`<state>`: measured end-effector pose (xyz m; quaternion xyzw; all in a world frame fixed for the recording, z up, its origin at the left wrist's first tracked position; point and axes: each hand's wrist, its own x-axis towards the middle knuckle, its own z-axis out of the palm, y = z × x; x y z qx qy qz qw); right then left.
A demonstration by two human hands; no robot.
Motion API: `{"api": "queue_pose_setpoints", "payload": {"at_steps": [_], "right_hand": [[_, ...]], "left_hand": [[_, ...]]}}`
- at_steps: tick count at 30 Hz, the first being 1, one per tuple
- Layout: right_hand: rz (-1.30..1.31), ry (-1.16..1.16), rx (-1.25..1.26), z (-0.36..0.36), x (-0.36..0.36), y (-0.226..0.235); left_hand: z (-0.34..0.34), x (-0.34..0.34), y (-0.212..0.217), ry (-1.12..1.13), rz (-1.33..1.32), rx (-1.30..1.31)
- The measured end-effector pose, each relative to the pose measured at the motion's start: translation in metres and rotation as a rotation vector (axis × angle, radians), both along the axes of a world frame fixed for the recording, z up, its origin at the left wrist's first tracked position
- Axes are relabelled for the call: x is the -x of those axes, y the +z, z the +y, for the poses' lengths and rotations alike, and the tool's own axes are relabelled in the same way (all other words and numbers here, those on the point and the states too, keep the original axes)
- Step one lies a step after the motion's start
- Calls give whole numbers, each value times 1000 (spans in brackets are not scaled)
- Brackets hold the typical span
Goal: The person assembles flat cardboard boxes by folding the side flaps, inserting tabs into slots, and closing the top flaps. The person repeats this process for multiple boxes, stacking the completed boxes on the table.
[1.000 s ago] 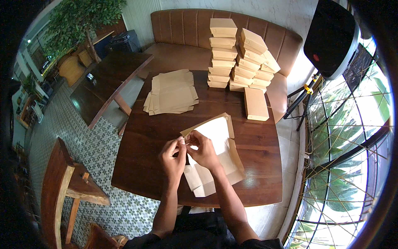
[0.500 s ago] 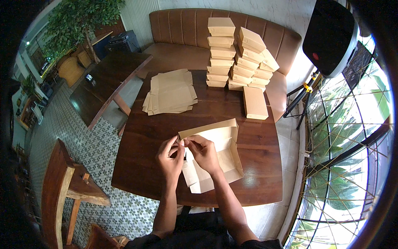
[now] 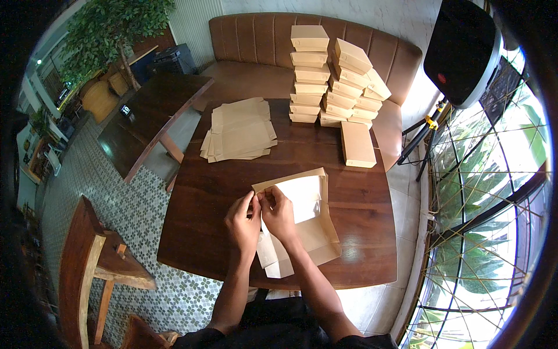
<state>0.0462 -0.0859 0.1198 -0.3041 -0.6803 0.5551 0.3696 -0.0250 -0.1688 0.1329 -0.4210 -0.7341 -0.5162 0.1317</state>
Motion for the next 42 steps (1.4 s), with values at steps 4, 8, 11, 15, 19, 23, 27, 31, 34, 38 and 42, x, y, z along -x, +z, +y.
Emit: {"api": "queue_pose_setpoints", "payload": {"at_steps": [4, 8, 11, 15, 19, 23, 27, 31, 34, 38, 42], "right_hand": [[67, -2, -29, -13, 0, -2], [-18, 28, -33, -12, -21, -2], [-42, -5, -127, -1, -33, -6], [-213, 49, -186, 5, -40, -17], [-208, 105, -109, 0, -60, -16], [-194, 5, -135, 0, -92, -2], [-125, -98, -77, 12, -142, 2], [-203, -265, -28, 27, -182, -18], [-339, -279, 74, 29, -193, -34], [-360, -210, 56, 24, -180, -38], [-305, -107, 101, 21, -166, -36]], "left_hand": [[7, 22, -22, 55, 5, 26], [12, 47, -41, 90, -19, 86], [15, 56, -53, 90, -23, 195], [26, 62, -64, 87, 2, 417], [33, 66, -72, 39, -11, 461], [38, 71, -84, 7, -14, 463], [46, 81, -104, 21, -7, 375], [51, 88, -110, 31, 10, 281], [51, 76, -93, 66, -8, 347], [24, 20, -53, 4, 1, 213], [-29, -40, -32, -245, -206, 124]]}}
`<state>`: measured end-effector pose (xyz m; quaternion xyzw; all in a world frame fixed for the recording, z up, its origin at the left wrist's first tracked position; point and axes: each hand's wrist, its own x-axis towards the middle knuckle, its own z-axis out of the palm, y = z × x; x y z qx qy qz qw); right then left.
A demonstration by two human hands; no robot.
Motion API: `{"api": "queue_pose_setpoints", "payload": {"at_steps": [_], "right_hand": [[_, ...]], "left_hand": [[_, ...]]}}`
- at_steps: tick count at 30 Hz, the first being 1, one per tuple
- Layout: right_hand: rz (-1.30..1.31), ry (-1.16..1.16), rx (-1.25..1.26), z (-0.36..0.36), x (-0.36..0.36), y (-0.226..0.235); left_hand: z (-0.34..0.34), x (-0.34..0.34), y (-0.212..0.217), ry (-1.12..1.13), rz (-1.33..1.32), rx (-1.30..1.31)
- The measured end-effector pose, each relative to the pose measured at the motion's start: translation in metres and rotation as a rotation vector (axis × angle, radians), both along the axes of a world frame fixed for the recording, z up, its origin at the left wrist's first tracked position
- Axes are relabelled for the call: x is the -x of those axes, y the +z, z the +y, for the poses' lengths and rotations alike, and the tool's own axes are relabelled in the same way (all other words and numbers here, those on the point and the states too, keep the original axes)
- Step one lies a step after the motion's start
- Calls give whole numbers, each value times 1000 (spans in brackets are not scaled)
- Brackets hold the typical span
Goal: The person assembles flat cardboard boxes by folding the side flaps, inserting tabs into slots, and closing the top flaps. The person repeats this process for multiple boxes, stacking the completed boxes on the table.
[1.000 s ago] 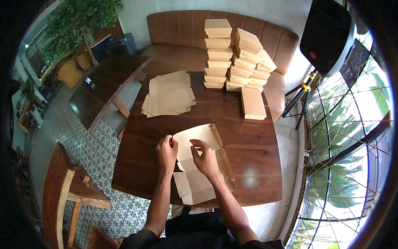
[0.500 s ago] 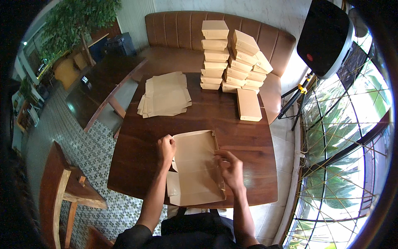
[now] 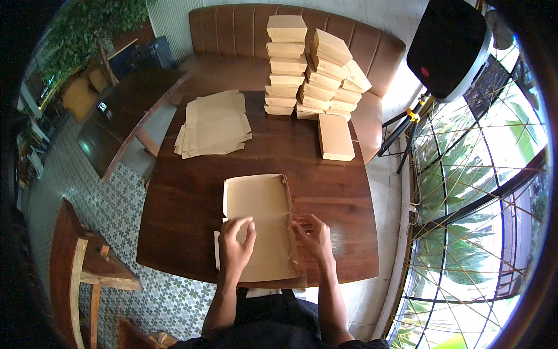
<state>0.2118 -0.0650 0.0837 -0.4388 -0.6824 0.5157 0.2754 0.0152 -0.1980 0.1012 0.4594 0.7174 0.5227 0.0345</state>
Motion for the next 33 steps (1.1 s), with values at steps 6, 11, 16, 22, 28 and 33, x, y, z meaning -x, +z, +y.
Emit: {"api": "queue_pose_setpoints", "payload": {"at_steps": [6, 11, 16, 22, 28, 33], "right_hand": [[-188, -45, -7, 0, -9, -6], [-53, -114, 34, -3, -8, -5], [-108, -89, 111, -18, -29, 1], [-136, -63, 125, -33, -52, -3], [40, -194, -54, -38, -42, -1], [-197, -148, -662, -56, -29, 27]], "left_hand": [[-72, 28, -8, 206, 10, 137], [-100, 55, -18, 105, -434, 423], [-99, 49, -42, 63, -585, 341], [-92, 49, -59, -16, -738, 141], [-84, 43, -56, -111, -787, 108], [-87, 38, -51, -114, -990, 151]]}}
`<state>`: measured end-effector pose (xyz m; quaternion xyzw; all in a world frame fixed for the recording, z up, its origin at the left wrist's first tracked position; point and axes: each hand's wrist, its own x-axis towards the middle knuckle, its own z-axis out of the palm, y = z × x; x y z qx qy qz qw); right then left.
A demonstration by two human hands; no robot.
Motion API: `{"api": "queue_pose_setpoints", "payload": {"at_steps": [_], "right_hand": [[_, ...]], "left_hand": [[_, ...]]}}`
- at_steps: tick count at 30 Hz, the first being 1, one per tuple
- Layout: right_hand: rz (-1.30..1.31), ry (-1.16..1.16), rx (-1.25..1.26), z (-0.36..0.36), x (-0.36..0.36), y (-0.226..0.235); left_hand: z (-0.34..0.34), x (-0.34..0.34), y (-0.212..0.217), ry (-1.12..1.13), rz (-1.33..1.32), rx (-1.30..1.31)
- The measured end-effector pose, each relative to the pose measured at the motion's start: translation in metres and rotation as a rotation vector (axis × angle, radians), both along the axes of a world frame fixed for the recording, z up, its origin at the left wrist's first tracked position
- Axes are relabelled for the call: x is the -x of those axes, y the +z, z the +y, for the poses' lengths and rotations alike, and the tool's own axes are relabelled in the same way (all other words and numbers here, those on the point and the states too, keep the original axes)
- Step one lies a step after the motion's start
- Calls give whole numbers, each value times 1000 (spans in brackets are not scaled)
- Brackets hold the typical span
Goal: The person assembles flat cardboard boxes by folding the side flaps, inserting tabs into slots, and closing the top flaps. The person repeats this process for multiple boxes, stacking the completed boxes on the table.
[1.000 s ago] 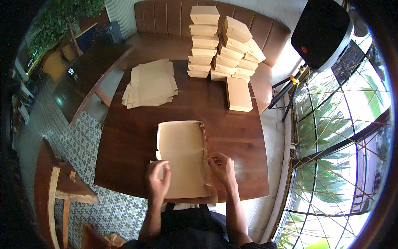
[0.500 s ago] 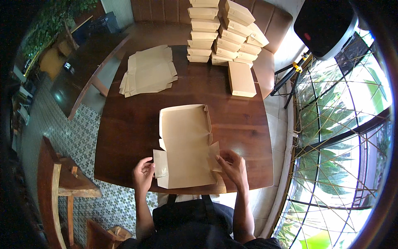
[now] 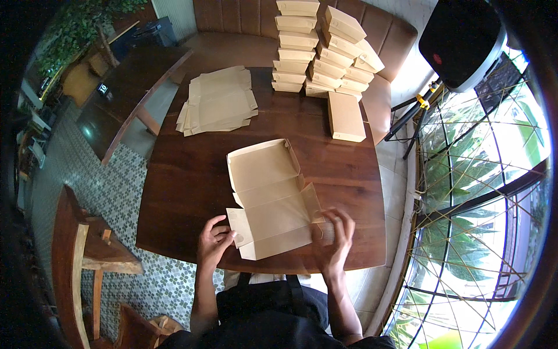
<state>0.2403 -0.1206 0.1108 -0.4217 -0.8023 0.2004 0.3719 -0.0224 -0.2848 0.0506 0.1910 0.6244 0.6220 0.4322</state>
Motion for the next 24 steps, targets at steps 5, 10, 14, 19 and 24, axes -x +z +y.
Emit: {"api": "queue_pose_setpoints", "payload": {"at_steps": [5, 10, 14, 19, 24], "right_hand": [[-110, 590, 250, -44, 35, -3], [17, 593, 108, -56, 60, -33], [-39, 537, 144, -49, 55, -31], [-45, 604, 48, -43, 60, -27], [-68, 767, -34, -31, 59, -33]], "left_hand": [[0, -11, 5, -27, -103, -74], [4, -19, 5, 123, -204, -106], [5, -18, 11, 108, -214, -35], [11, -8, 20, 50, -212, 89], [19, -14, 8, 58, -5, -84]]}}
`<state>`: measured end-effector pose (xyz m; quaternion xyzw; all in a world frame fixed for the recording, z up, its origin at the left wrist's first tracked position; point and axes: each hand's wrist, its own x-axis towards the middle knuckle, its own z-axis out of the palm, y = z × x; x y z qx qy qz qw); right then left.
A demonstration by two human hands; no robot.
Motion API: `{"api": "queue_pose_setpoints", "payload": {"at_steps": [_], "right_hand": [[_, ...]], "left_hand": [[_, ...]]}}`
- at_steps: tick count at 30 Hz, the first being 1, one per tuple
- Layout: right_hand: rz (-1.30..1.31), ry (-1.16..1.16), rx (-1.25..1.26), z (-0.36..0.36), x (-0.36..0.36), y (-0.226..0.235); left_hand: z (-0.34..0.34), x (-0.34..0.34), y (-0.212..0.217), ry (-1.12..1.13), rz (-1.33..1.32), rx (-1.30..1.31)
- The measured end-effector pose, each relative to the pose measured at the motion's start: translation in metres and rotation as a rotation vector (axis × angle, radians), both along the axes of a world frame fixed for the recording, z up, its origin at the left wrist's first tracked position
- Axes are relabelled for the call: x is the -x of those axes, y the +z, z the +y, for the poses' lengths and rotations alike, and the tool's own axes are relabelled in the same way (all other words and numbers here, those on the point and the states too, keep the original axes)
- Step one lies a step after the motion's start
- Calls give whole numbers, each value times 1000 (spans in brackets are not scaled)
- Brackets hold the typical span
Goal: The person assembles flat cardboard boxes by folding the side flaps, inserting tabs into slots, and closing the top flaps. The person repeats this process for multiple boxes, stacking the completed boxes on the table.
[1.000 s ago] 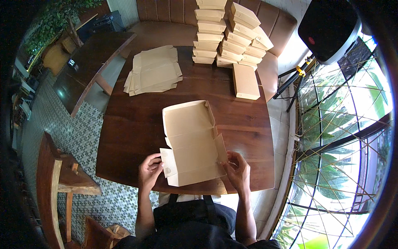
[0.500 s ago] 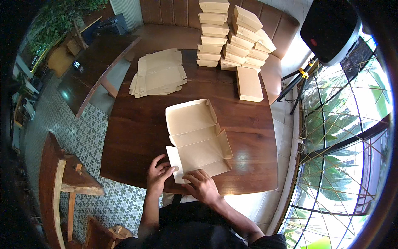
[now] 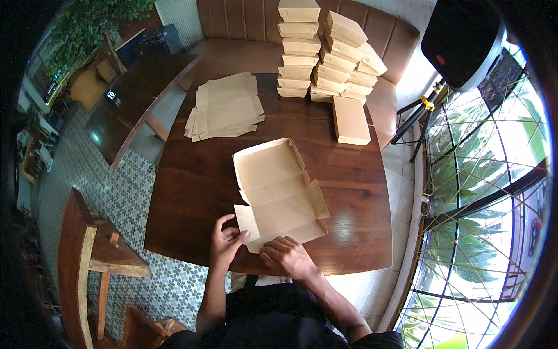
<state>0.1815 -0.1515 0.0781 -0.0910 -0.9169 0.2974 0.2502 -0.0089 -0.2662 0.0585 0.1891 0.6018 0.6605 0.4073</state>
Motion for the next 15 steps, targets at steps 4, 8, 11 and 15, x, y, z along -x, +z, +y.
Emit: {"api": "queue_pose_setpoints", "payload": {"at_steps": [4, 8, 11, 15], "right_hand": [[-14, -97, 195, 3, -4, 2], [50, -69, 169, 8, 2, 5], [84, -132, 263, 5, 7, 8], [64, -418, 582, 2, 13, 13]], "left_hand": [[1, 3, -8, -10, -62, 14], [3, 5, -7, 50, -146, -14], [5, 9, -5, 68, -145, -8], [3, 8, 0, 57, -131, -24]]}}
